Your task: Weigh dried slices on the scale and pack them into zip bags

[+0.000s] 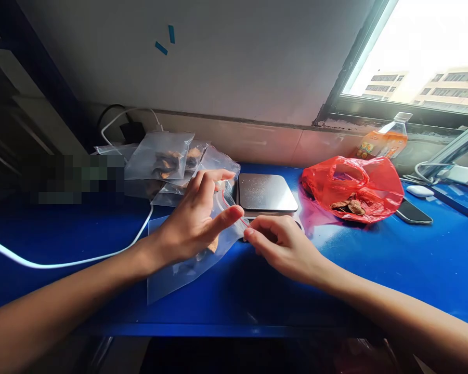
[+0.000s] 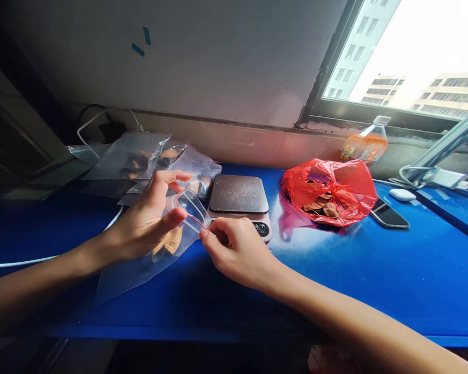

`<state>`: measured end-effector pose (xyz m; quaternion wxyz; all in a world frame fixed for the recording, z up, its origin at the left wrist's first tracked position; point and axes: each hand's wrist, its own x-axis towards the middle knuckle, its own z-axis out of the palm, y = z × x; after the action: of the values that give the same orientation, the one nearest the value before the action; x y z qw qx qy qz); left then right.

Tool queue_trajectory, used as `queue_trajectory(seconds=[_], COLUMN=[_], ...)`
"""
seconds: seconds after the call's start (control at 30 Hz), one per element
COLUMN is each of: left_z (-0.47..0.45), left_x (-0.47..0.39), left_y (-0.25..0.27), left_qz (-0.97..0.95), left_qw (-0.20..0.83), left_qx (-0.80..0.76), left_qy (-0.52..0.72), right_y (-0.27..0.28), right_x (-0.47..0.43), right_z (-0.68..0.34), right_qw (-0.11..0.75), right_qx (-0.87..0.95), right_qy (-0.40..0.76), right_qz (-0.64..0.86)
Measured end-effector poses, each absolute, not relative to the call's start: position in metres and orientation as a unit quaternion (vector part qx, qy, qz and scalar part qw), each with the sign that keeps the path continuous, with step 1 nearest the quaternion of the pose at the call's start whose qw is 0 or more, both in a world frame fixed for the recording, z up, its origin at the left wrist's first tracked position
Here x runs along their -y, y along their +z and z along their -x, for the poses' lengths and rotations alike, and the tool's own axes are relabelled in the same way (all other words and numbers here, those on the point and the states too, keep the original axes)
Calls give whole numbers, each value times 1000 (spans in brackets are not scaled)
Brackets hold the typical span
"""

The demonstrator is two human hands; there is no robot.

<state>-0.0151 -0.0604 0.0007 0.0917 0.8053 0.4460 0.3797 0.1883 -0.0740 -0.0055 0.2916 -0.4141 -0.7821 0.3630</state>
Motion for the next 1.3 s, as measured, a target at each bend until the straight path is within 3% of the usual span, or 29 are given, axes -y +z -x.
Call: queue_trajectory(seconds=[0.3, 0.43, 0.53, 0.63, 0.8, 0.93, 1.13, 1.3], left_z=[11, 11, 16, 24, 32, 34, 35, 33], left_x=[59, 57, 51, 44, 40, 36, 31, 35], left_y=[-7, -7, 1, 12, 18, 17, 18, 21], left_qz=[-758, -752, -715, -662, -682, -686, -705, -726], left_qw=[125, 136, 251, 422, 570, 540, 408, 363], left_qx=[-428, -413, -470, -524, -404, -400, -463, -457], left_qy=[477, 494, 452, 332, 214, 279, 350, 363], right_y=[-16, -18, -15, -10, -8, -8, -11, -14], right_x=[74, 73, 71, 69, 65, 63, 72, 80], right_z=[-186, -187, -192, -196, -199, -201, -198, -194], right_qw=[370, 383, 421, 464, 498, 516, 407, 367], right_qx=[685, 706, 695, 654, 617, 601, 632, 680], right_qy=[489, 471, 441, 471, 498, 505, 561, 539], right_qz=[393, 365, 381, 369, 351, 342, 346, 337])
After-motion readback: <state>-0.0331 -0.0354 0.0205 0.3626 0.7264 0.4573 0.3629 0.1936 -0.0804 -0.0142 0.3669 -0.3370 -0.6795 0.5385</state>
